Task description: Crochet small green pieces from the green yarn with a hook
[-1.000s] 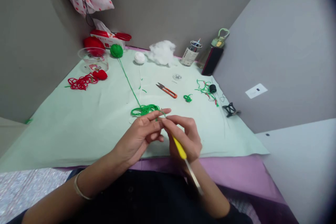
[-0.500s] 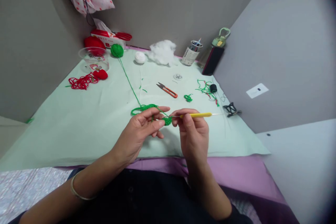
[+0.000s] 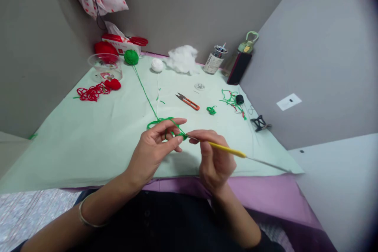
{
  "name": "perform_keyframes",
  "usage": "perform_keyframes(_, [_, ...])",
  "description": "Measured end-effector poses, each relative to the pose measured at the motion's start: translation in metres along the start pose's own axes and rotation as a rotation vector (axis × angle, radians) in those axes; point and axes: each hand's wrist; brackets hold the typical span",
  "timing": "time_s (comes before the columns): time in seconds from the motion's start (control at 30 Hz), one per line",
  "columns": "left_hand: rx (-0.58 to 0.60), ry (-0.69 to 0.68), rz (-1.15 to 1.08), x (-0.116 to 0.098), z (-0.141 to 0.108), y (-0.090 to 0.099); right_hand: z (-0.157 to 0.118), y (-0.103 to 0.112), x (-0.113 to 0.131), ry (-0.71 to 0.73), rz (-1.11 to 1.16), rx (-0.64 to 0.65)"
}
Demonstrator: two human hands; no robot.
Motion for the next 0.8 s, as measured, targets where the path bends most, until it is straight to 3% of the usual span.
perform_keyframes(0.2, [-0.014, 0.017, -0.045, -0.003, -0.002, -0.005, -0.004, -0.001, -0.006, 0.153, -0.109, 0.014])
perform_keyframes(0.33, [0.049, 0.267, -0.255, -0.008, -0.001, -0.006, -0.006, -0.003, -0.003, 0.292, -0.279, 0.015])
perform_keyframes(0.43, [0.129, 0.398, -0.316, -0.011, 0.004, -0.001, -0.001, -0.003, 0.000, 0.097, -0.115, -0.052])
perform_keyframes(0.57, [0.125, 0.331, -0.316, -0.015, 0.007, 0.004, 0.008, -0.005, 0.000, -0.265, 0.189, -0.095])
perform_keyframes(0.8, [0.136, 0.280, -0.269, -0.014, 0.001, 0.001, 0.006, -0.004, -0.002, -0.344, 0.212, -0.021])
Point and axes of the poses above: each hand's wrist, its own z-axis towards the middle knuckle, its own y-axis out of the back of the hand, x = y × z, and after that the axes turned 11 degrees about -x, right-handed
